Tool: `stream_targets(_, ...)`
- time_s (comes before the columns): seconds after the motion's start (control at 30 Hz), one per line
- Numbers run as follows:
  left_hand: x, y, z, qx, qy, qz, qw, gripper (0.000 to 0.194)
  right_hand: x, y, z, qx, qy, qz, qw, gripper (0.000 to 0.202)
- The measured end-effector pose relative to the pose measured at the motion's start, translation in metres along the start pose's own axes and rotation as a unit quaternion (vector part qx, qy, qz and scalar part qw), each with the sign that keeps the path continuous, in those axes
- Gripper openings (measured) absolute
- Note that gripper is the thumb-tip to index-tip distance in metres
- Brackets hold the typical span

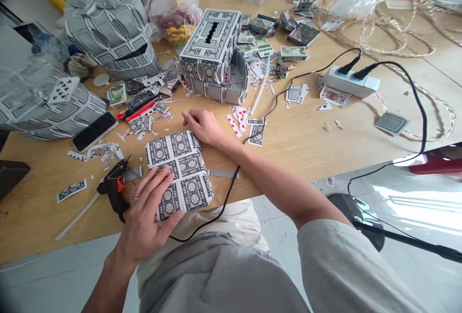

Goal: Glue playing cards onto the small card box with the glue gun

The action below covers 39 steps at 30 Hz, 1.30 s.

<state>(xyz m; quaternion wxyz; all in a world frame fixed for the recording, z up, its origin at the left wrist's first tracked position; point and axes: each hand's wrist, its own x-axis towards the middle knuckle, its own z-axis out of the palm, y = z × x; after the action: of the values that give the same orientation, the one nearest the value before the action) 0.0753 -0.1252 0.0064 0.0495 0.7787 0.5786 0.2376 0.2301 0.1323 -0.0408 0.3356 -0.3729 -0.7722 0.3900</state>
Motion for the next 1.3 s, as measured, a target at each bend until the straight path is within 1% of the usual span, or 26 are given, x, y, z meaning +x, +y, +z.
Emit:
stream_targets(0.4, 0.0014, 0.0, 0.0007, -0.007, -0.006, 0.006, 1.0, 0.065, -0.0002, -0.0007, -0.0007, 0.001, -0.004, -0.003, 1.0, 0.076)
stream_targets(0.83, 0.0028, -0.0033, -0.0001, -0.015, -0.008, 0.007, 1.0, 0.065, -0.0005, -0.0007, -0.0003, 0.006, 0.004, -0.003, 1.0, 0.075)
stream_targets(1.3, 0.0027, -0.0028, -0.0024, -0.016, -0.011, 0.007, 1.0, 0.067, -0.0009, -0.0006, -0.0003, 0.003, -0.002, 0.002, 1.0, 0.077)
